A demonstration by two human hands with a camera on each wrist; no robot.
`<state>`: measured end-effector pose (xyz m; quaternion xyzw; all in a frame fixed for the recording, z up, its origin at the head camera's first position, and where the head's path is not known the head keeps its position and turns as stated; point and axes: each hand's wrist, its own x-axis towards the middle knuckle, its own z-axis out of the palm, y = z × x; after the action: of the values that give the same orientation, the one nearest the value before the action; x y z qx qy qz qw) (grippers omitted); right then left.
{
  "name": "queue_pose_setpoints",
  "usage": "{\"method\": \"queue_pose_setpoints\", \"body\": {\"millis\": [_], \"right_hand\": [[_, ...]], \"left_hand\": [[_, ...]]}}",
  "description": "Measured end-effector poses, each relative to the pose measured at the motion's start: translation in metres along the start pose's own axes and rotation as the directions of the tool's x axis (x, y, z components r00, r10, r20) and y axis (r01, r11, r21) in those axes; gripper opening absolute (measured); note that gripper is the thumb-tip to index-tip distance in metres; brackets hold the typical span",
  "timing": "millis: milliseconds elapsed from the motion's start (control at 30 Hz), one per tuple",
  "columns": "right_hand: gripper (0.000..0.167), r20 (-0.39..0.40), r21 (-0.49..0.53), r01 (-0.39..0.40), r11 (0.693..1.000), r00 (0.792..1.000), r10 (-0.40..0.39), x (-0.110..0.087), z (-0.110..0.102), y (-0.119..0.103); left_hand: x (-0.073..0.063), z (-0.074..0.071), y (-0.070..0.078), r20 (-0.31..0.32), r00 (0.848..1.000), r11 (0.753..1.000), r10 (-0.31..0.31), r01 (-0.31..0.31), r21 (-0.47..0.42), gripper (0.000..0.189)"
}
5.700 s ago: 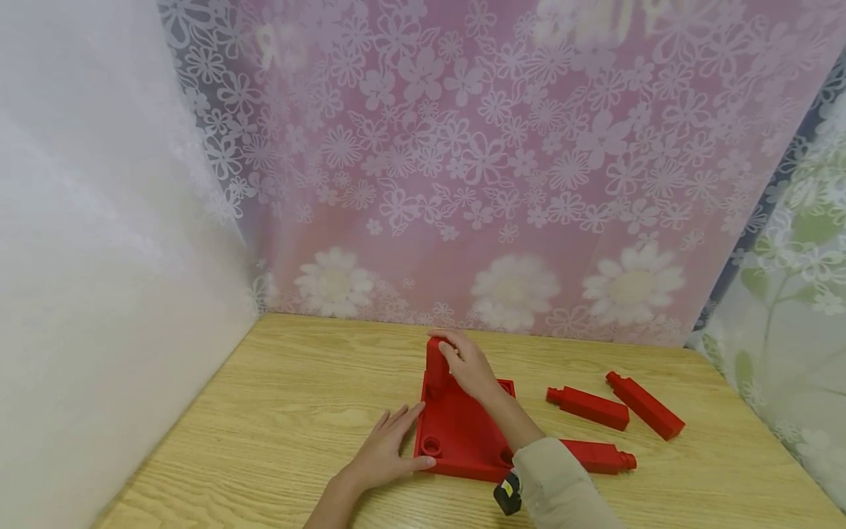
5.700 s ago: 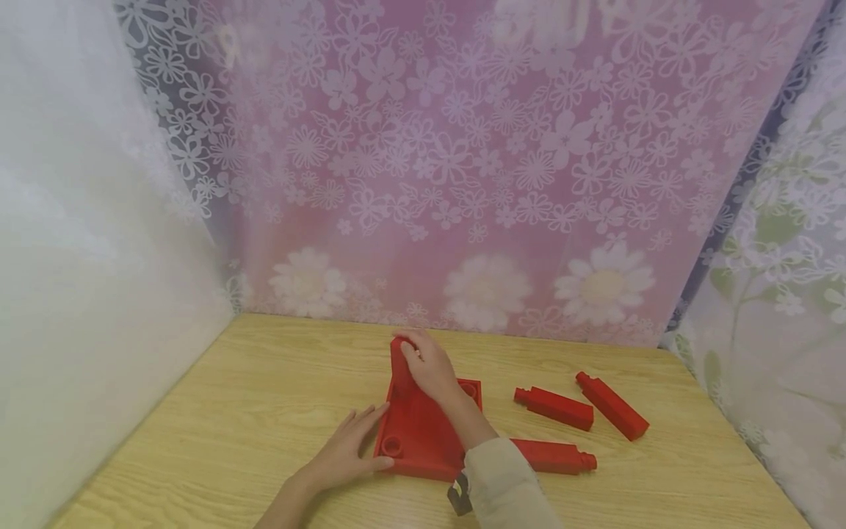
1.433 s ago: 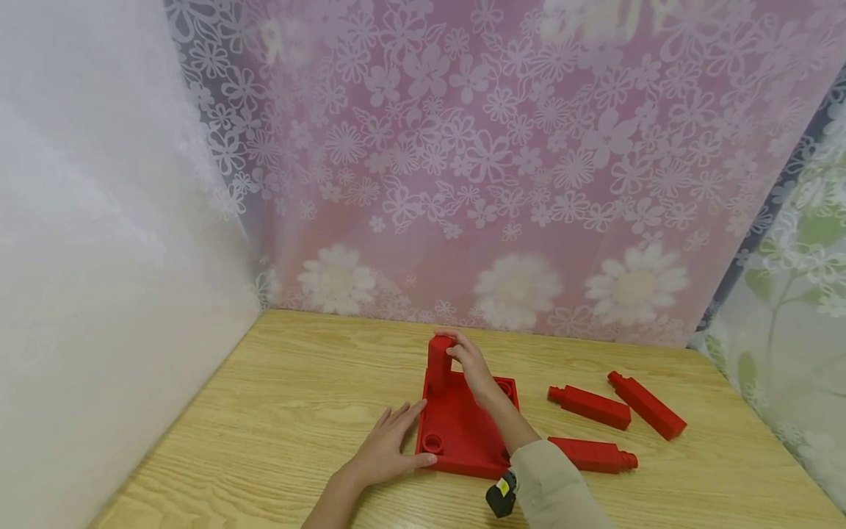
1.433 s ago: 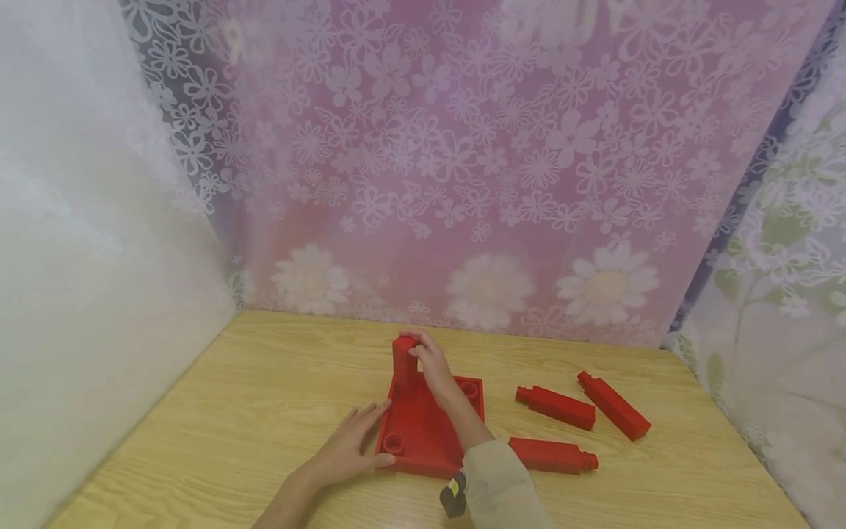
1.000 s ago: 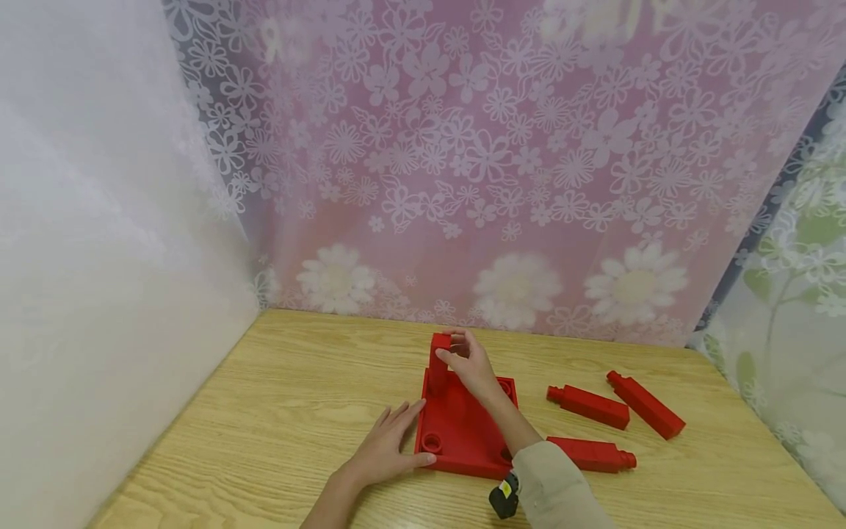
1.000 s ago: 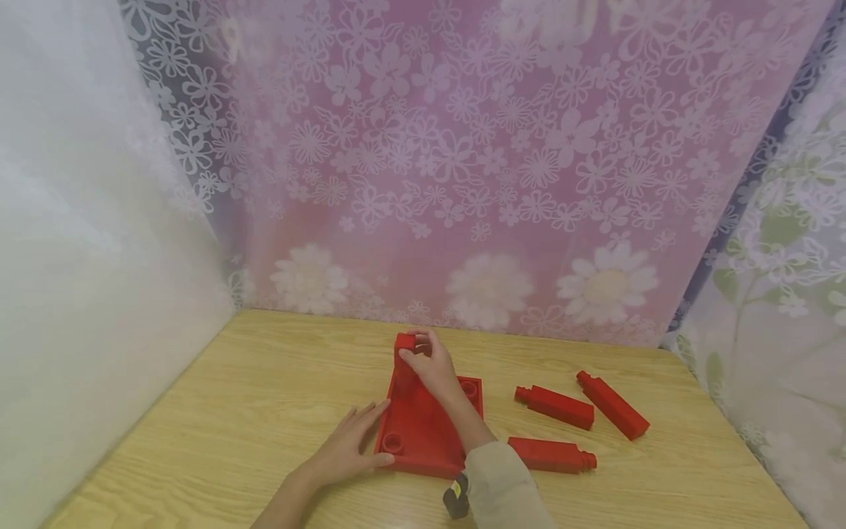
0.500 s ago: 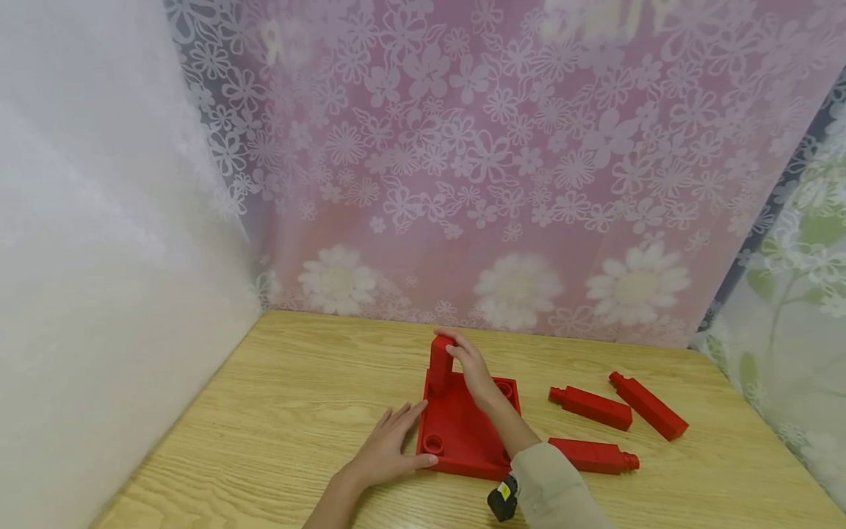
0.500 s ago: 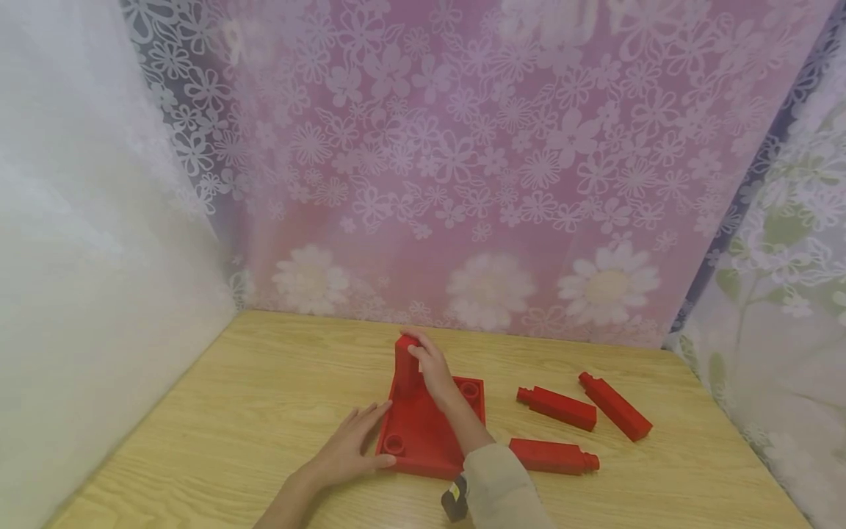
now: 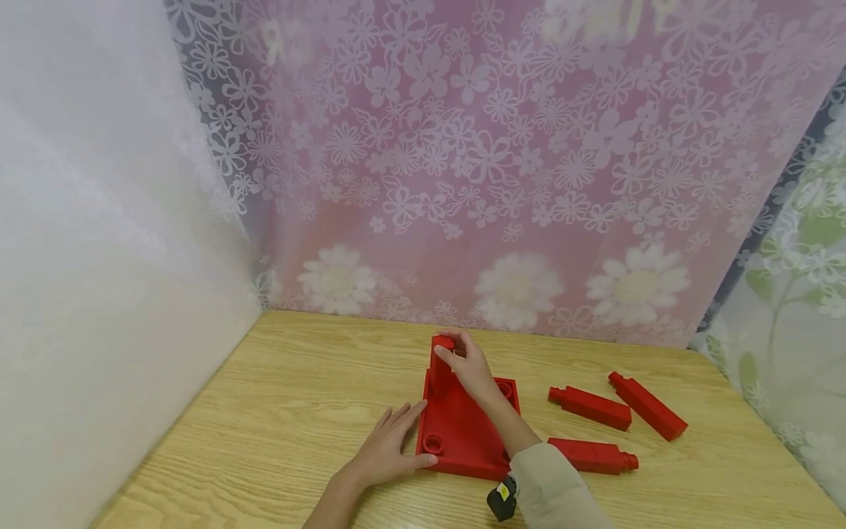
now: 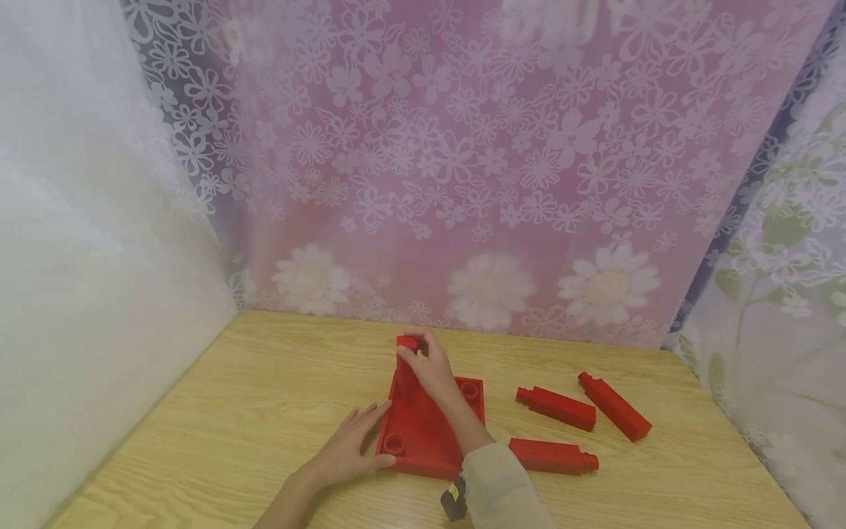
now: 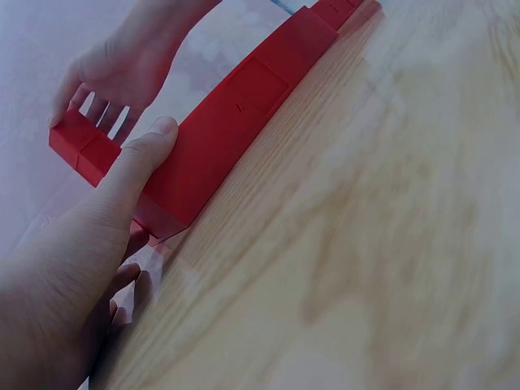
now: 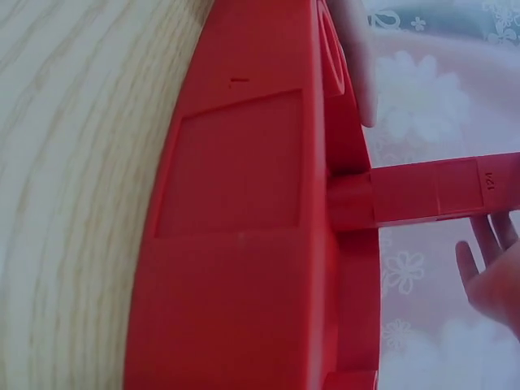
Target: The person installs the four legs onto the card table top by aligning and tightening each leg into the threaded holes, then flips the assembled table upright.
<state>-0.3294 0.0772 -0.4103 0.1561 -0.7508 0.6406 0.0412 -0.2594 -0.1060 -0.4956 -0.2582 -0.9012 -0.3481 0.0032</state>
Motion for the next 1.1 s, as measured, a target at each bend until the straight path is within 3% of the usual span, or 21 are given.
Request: {"method": "queue_pose_setpoints", "body": {"millis": [233, 433, 933, 1100], "right_hand": [[0.038, -0.126, -0.182, 0.002, 0.983, 0.992, -0.025, 0.005, 0.005, 0.006], [0.038, -0.161, -0.278, 0.028, 0.96, 0.984, -0.075, 0.004, 0.006, 0.004], [0.036, -0.2, -0.384, 0.056, 0.922, 0.969, -0.142, 0.001, 0.011, -0.003], [0.038, -0.215, -0.399, 0.029, 0.916, 0.969, -0.125, 0.001, 0.012, -0.005]], "left_hand": [[0.0, 0.001, 0.001, 0.002, 1.0, 1.0, 0.005, -0.005, 0.002, 0.086], [0.002, 0.001, 0.001, 0.002, 1.0, 1.0, 0.006, -0.006, 0.008, 0.086], [0.0, 0.001, 0.001, -0.009, 1.0, 1.0, 0.0, 0.0, 0.0, 0.089], [0.0, 0.0, 0.002, -0.008, 1.0, 1.0, -0.005, 0.005, -0.012, 0.09]]}}
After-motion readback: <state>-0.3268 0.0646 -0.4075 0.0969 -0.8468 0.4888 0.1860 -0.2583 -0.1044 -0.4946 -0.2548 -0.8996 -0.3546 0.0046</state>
